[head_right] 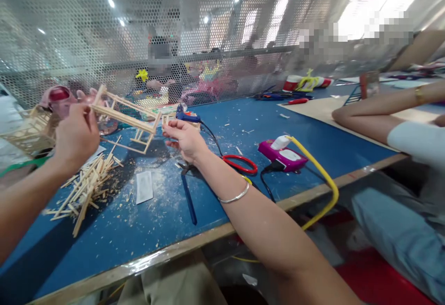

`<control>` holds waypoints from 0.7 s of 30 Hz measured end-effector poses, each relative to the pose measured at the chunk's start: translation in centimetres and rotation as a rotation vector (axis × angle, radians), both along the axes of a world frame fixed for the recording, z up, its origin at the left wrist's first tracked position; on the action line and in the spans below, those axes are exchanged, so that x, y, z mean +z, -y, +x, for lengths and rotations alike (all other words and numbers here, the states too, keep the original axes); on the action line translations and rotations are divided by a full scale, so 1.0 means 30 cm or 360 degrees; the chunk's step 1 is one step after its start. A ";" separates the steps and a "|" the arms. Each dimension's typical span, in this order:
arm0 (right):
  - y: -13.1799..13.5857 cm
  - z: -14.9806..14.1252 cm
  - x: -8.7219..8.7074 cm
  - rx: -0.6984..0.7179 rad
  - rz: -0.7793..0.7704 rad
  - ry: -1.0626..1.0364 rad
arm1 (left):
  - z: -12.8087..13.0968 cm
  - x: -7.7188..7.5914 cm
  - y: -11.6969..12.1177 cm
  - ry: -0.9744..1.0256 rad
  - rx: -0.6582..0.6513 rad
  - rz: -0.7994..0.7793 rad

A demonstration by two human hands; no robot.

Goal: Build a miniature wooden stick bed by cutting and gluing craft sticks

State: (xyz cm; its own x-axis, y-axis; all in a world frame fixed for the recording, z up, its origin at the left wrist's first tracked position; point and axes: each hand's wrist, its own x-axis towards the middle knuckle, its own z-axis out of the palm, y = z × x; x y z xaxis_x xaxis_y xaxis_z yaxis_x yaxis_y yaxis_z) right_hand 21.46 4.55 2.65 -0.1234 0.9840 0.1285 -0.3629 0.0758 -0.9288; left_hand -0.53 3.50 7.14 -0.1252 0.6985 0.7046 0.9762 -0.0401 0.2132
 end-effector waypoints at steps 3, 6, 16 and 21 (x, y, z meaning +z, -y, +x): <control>0.013 -0.023 -0.008 0.0131 0.0016 -0.0029 | 0.014 -0.108 0.018 0.0243 -0.0074 -0.0027; -0.003 -0.020 -0.025 0.0049 0.0077 0.0005 | 0.032 -0.195 0.030 0.0627 -0.0362 -0.0077; -0.055 0.008 -0.071 -0.0290 0.0281 0.0708 | 0.016 -0.295 0.080 0.0522 -0.0457 -0.0641; 0.013 -0.013 -0.042 -0.0339 0.0522 0.1229 | -0.013 -0.279 0.079 0.0399 -0.0358 -0.0680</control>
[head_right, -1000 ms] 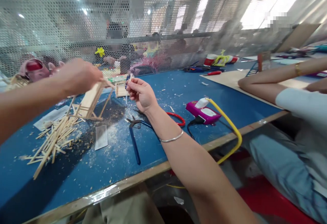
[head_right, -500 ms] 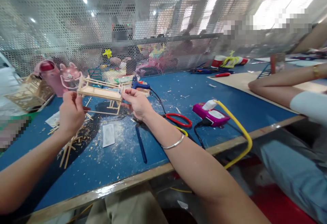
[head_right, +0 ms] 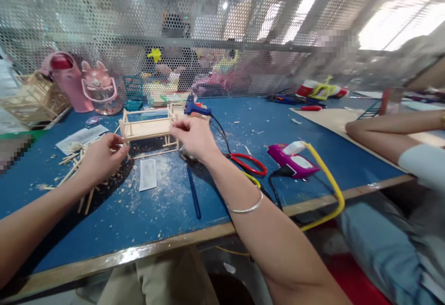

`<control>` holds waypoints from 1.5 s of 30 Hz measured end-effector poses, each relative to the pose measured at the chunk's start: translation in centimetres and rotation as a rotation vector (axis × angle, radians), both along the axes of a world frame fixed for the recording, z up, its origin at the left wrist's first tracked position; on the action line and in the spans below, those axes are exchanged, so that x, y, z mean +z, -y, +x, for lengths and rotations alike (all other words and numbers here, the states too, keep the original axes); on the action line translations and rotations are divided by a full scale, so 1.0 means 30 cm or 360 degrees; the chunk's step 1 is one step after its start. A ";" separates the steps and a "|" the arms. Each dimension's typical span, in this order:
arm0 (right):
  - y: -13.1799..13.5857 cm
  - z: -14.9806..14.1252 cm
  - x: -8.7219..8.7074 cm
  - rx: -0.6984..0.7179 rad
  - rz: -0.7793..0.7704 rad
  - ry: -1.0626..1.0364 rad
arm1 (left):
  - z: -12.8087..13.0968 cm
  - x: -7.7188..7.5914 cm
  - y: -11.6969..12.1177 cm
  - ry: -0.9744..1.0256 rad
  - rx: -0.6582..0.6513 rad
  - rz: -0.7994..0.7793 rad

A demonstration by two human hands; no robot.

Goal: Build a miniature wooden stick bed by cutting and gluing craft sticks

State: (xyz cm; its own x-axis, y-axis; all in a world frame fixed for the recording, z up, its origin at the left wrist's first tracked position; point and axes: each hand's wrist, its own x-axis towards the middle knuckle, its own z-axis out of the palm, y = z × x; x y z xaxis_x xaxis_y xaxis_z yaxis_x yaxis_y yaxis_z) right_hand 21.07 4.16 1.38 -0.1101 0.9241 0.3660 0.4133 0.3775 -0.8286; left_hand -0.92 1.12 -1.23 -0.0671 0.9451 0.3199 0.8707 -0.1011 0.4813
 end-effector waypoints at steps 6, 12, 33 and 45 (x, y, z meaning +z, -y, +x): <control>0.014 -0.041 -0.056 0.0380 -0.0519 0.0384 | 0.013 0.020 0.043 -0.0081 -0.0004 0.0303; 0.008 -0.064 -0.092 0.0200 -0.0330 0.0653 | 0.081 0.030 0.055 -0.0158 -0.0394 0.0187; -0.001 -0.042 -0.047 0.0485 -0.0613 -0.0532 | 0.167 0.006 -0.023 0.0234 -0.0531 0.0060; -0.008 -0.019 -0.042 0.0133 0.0170 0.0624 | 0.149 -0.029 -0.040 -0.0336 -0.0538 -0.0044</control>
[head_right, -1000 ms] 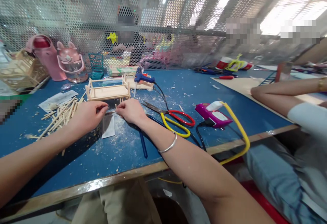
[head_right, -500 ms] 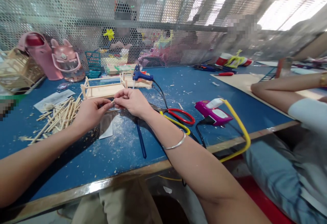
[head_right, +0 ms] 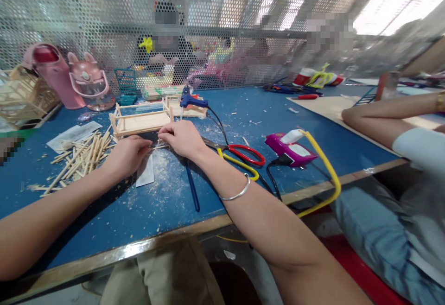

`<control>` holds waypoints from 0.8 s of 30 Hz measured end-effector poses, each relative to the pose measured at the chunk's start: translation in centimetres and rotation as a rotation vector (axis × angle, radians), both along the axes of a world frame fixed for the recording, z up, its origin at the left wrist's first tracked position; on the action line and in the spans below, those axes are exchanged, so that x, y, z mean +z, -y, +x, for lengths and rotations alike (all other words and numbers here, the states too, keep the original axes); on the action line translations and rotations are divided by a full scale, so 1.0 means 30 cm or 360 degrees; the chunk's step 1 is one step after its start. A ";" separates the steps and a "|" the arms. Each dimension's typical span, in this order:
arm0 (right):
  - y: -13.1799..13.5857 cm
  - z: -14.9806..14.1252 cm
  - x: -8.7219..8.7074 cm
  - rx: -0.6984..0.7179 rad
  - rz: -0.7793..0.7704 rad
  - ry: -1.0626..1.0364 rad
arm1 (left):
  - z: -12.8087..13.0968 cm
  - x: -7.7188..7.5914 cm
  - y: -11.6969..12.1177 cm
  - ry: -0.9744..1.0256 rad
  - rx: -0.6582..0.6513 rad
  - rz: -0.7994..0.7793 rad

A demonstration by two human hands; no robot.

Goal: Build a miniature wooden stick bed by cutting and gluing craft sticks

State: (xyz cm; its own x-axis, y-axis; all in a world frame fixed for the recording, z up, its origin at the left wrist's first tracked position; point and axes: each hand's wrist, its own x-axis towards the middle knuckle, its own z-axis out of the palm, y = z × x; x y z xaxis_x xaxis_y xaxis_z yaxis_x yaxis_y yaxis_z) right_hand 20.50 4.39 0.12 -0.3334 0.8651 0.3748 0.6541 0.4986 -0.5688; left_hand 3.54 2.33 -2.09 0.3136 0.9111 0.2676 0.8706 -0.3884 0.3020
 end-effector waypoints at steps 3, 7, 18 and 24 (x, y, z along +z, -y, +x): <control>0.001 -0.005 -0.003 0.0035 0.0109 0.0190 | -0.007 -0.008 -0.013 -0.0087 0.0007 -0.0056; -0.001 -0.021 -0.012 0.0024 0.0193 0.0388 | -0.017 -0.004 -0.021 -0.0106 -0.0032 -0.0050; -0.010 -0.028 -0.009 0.0019 0.0256 0.0607 | 0.043 0.008 -0.009 0.0031 0.0083 -0.0108; -0.014 -0.026 -0.014 0.0050 0.0208 0.0480 | 0.056 -0.011 -0.017 0.0095 0.0186 -0.0088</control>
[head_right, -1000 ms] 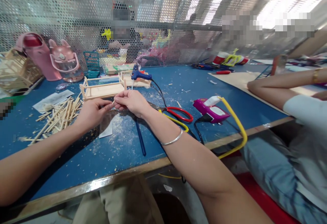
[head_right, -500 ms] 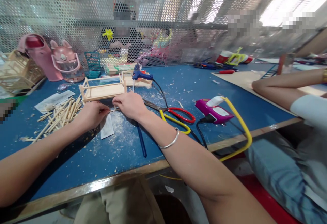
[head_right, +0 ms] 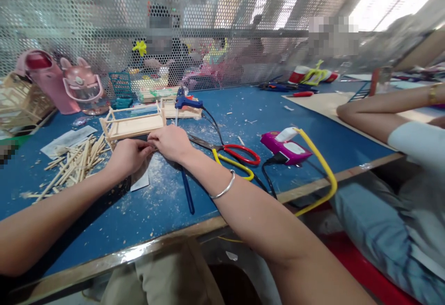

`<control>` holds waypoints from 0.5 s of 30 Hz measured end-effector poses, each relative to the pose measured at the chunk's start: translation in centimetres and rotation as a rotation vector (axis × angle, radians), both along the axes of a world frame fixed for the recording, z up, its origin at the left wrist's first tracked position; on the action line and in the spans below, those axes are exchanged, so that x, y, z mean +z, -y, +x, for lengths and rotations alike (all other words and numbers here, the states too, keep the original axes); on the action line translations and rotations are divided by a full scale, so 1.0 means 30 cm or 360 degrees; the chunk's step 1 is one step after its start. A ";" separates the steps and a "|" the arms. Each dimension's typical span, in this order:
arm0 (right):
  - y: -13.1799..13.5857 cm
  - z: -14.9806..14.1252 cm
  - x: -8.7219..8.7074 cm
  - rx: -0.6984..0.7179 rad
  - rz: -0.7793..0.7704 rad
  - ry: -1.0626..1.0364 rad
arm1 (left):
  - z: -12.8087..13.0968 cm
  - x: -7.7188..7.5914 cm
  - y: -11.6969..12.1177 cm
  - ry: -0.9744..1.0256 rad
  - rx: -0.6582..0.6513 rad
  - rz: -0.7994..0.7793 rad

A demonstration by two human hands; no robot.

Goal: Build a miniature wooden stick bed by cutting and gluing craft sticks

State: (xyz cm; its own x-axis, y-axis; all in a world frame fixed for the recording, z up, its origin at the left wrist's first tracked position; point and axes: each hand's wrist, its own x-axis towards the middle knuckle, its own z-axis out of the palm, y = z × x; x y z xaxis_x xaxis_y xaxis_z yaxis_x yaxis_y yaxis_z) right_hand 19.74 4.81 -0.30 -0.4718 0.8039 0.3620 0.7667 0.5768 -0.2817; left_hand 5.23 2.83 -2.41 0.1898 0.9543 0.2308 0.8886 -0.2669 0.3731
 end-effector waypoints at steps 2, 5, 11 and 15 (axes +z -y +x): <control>0.006 0.019 0.021 0.0059 -0.0078 -0.0134 | -0.002 0.000 -0.002 -0.0001 -0.0009 -0.0009; 0.018 0.062 0.067 0.0096 -0.0161 -0.0491 | -0.003 0.001 -0.003 0.0023 -0.0022 0.0007; 0.003 0.100 0.082 -0.0212 -0.0090 -0.0773 | -0.003 -0.001 -0.005 0.0082 0.0004 -0.0014; -0.016 0.083 0.045 -0.0368 -0.0185 -0.0510 | -0.005 0.009 -0.003 0.0038 -0.0020 -0.0014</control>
State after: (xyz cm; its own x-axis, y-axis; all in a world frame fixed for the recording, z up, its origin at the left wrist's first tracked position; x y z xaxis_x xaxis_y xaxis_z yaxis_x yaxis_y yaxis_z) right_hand 22.22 5.30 1.06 -0.1519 0.9198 0.3619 0.7354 0.3498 -0.5803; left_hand 5.08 2.92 -2.16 0.1965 0.9538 0.2271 0.8760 -0.2748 0.3962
